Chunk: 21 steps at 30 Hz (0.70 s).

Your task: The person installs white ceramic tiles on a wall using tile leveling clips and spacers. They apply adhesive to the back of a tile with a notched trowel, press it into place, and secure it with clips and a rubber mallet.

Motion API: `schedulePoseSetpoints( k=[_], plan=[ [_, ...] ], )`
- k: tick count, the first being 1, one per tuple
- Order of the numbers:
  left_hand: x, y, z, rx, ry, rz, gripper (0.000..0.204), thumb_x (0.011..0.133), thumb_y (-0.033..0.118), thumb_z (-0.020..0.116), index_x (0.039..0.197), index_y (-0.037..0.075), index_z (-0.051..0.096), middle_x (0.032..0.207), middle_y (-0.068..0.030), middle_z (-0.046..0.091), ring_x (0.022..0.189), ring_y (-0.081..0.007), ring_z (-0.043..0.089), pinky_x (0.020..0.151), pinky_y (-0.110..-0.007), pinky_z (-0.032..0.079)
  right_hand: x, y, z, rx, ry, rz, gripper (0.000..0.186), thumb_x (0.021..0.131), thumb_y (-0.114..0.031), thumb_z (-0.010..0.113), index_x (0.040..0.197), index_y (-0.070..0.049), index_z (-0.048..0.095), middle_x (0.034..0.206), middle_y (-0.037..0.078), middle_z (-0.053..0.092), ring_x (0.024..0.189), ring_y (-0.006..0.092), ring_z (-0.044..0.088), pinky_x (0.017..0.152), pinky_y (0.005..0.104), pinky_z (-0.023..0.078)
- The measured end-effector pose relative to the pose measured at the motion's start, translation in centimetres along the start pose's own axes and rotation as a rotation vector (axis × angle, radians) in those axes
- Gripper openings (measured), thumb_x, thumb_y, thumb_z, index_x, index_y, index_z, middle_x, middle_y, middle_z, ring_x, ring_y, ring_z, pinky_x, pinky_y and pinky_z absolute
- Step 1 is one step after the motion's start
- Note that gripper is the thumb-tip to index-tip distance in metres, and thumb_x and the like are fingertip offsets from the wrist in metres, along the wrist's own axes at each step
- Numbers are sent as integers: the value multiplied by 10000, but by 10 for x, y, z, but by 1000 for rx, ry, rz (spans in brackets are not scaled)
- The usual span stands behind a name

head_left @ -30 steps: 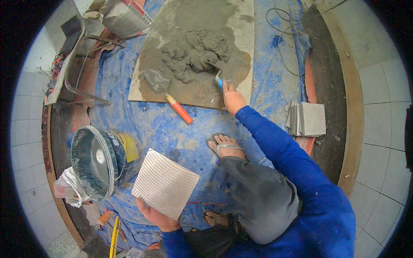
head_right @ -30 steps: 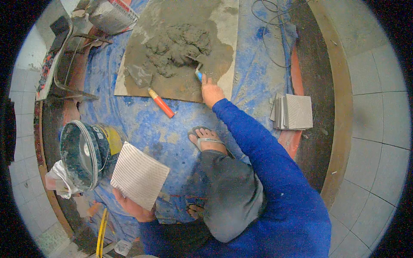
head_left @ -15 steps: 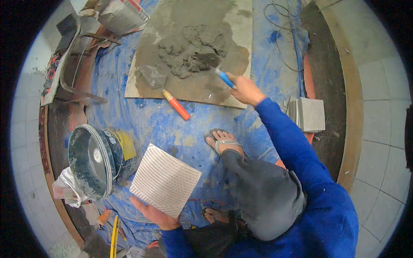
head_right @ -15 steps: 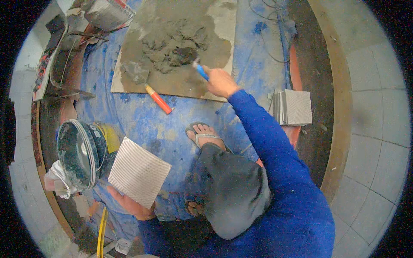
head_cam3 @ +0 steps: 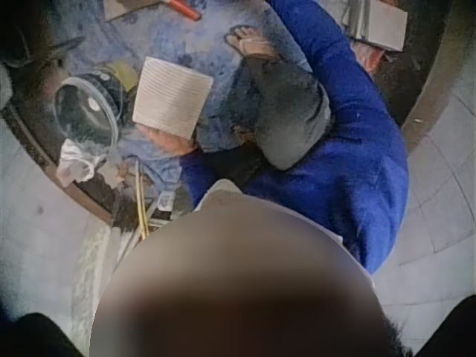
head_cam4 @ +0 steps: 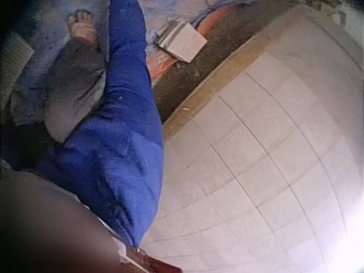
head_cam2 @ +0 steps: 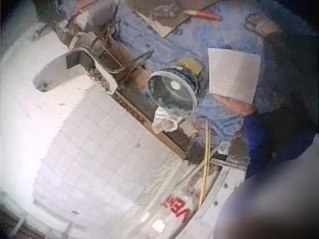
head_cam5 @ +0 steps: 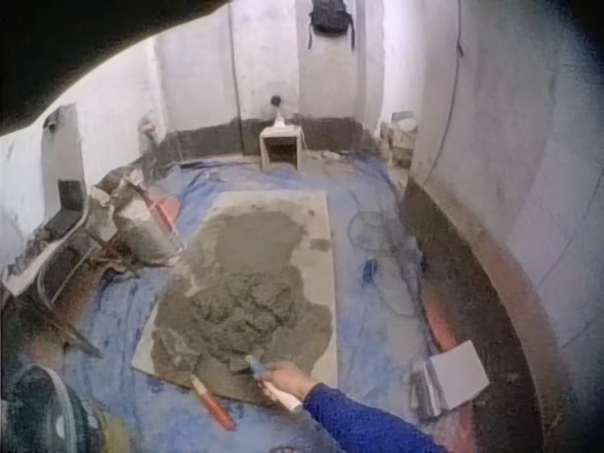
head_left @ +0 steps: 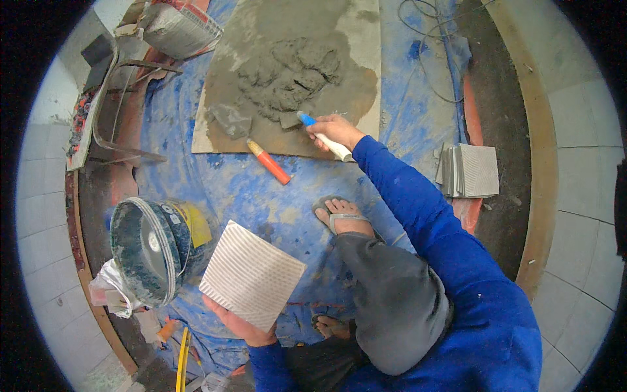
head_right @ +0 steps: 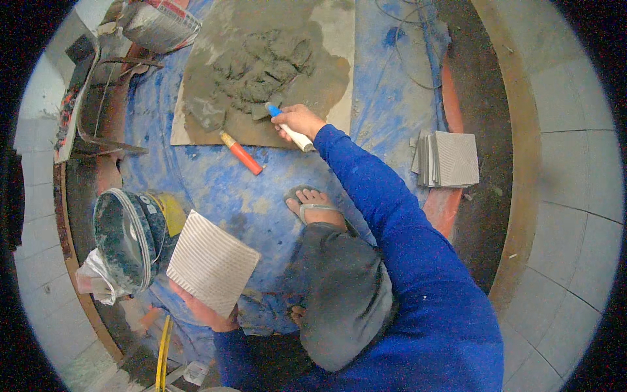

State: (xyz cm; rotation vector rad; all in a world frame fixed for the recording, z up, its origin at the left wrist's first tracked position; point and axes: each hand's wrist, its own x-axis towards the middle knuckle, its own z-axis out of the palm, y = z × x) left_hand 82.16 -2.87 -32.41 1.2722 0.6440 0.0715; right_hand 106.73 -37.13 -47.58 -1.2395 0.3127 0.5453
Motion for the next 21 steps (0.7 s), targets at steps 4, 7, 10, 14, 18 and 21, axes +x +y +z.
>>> schedulePoseSetpoints(
  k=[4,7,10,14,18,21],
  plan=[
    [12,-7,3,250,37,157,788,1024,664,380,1567,93,362,1613,-151,387,1425,-394,427,1170,-614,310,-10,11,4,70,-28,-106,154,976,-173,632,971,-23,596,624,45,581,454,127,534,427,280,419],
    [44,-3,13,-710,-639,-272,833,1008,687,406,1584,89,341,1639,-163,346,1458,-405,391,1184,-637,278,-27,0,5,85,19,-187,434,980,-180,635,1358,23,570,643,29,574,477,109,533,439,273,428],
    [98,-6,45,-775,-621,-286,799,1025,656,399,1582,85,347,1639,-168,344,1467,-411,379,1183,-648,281,-56,-30,5,-199,110,-341,540,948,-125,668,1452,2,525,733,39,620,517,97,562,451,280,448],
    [151,2,89,-870,-672,-270,742,1052,607,382,1550,58,391,1571,-180,447,1418,-421,448,1174,-628,325,-119,-58,16,-488,196,-553,634,935,-165,685,1525,-71,475,810,54,647,589,145,599,542,298,487],
    [130,30,120,-924,-860,-263,718,1058,592,384,1531,53,416,1534,-186,490,1365,-420,511,1139,-619,386,-160,-69,36,-948,316,-1155,678,841,-71,727,1488,-101,526,926,112,682,699,254,657,612,331,527],
    [98,58,128,-974,-868,-284,711,1056,591,390,1520,54,435,1520,-192,503,1354,-423,522,1128,-625,400,-177,-70,43,-1045,240,-1235,748,746,3,751,1459,-120,560,985,127,700,769,291,681,652,354,554]
  ],
)
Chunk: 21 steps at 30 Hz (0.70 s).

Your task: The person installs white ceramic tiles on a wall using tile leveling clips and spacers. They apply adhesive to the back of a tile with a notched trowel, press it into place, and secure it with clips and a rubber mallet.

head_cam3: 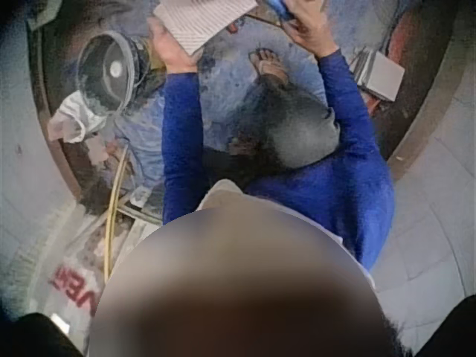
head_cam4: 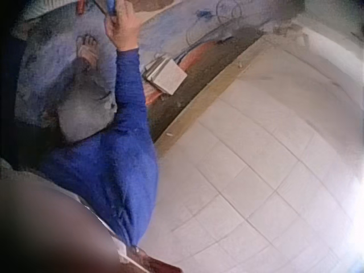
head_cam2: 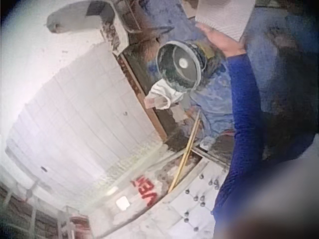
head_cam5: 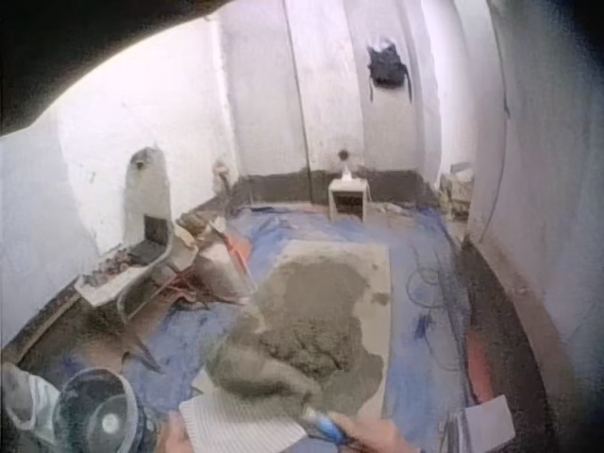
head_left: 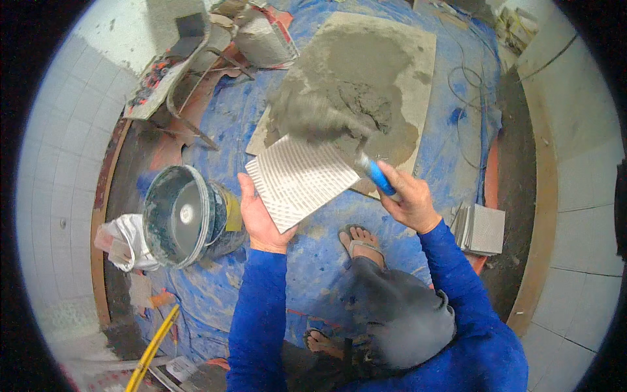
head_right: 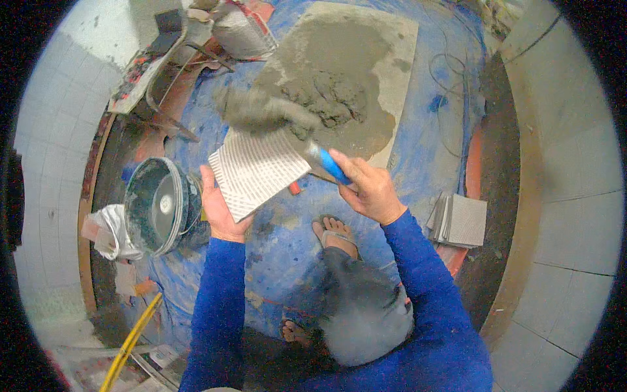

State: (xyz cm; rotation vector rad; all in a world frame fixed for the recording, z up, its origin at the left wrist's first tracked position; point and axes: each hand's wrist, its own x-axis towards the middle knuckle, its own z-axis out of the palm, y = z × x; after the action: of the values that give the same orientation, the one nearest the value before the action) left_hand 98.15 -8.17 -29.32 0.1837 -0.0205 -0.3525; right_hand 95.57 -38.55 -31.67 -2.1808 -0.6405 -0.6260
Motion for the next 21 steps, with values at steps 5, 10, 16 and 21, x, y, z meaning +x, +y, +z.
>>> schedulePoseSetpoints(
  k=[5,10,16,21],
  plan=[
    [-48,-2,38,80,65,12,700,1052,587,406,1507,58,460,1482,-206,537,1341,-423,533,1110,-649,408,-17,-10,-13,-77,-135,-201,808,675,54,737,1438,-166,588,1020,104,715,816,282,694,694,377,574],
    [-88,-14,45,58,42,57,671,1063,557,413,1497,47,460,1467,-198,546,1303,-405,568,1100,-607,443,-52,-38,-8,-36,-144,-49,768,699,81,694,1414,-185,609,1054,108,710,859,315,687,728,408,566],
    [-124,-28,49,87,189,203,640,1070,532,420,1478,42,474,1434,-154,580,1304,-358,573,1118,-547,451,-104,-46,-23,-16,-191,141,767,679,101,663,1385,-195,627,1003,125,691,885,356,674,777,417,556],
    [-174,6,76,136,48,483,719,1032,592,462,1511,56,431,1475,-179,533,1322,-379,550,1124,-554,443,-172,-14,-77,-296,-428,392,675,795,2,669,1413,-264,615,1102,134,687,990,364,667,854,434,536]
  ],
)
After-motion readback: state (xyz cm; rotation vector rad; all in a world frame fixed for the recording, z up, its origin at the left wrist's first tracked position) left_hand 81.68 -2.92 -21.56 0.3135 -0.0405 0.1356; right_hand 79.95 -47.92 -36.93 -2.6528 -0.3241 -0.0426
